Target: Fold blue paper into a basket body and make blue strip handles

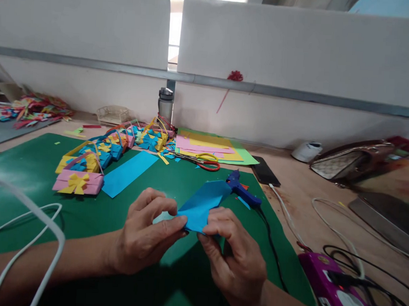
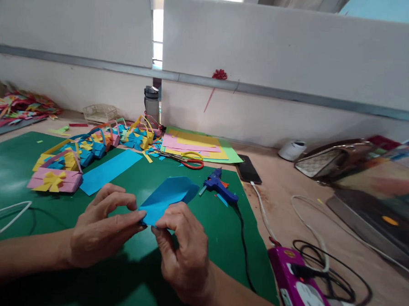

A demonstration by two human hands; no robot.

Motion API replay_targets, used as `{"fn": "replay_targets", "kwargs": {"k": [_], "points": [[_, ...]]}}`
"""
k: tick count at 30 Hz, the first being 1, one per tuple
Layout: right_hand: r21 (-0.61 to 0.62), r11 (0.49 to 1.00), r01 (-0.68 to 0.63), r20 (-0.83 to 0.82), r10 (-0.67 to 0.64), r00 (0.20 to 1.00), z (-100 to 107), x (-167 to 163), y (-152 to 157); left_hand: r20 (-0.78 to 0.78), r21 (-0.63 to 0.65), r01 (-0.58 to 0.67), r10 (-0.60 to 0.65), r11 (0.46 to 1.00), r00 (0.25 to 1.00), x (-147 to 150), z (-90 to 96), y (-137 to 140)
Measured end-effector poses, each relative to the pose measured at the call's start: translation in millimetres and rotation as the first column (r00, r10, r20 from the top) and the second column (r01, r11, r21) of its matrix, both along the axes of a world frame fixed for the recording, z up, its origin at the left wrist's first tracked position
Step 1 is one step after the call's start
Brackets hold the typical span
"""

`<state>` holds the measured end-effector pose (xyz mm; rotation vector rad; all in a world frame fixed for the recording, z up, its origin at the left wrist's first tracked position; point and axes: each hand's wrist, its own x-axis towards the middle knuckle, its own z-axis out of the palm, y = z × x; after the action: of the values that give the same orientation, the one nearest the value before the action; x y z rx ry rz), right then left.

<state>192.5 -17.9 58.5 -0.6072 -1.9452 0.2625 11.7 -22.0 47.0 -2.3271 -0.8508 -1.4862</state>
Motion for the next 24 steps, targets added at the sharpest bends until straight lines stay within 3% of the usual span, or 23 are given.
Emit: {"fn": "replay_targets", "kwargs": {"k": [15,24], "points": [[0.036,0.999,-0.034,0.004,0.034,0.999,3.1,0.6,-1.9,0.043,-0.006,0.043,-0.042,0.999,0.998,3.7,2.3,-4.2],[0.116,0.992,-0.042,0.117,0.028,0.993,0.5,4.7,-4.4,-0.087,0.038,0.059,-0.055,0.998,0.995,-1.1,5.1,-6.0]]}}
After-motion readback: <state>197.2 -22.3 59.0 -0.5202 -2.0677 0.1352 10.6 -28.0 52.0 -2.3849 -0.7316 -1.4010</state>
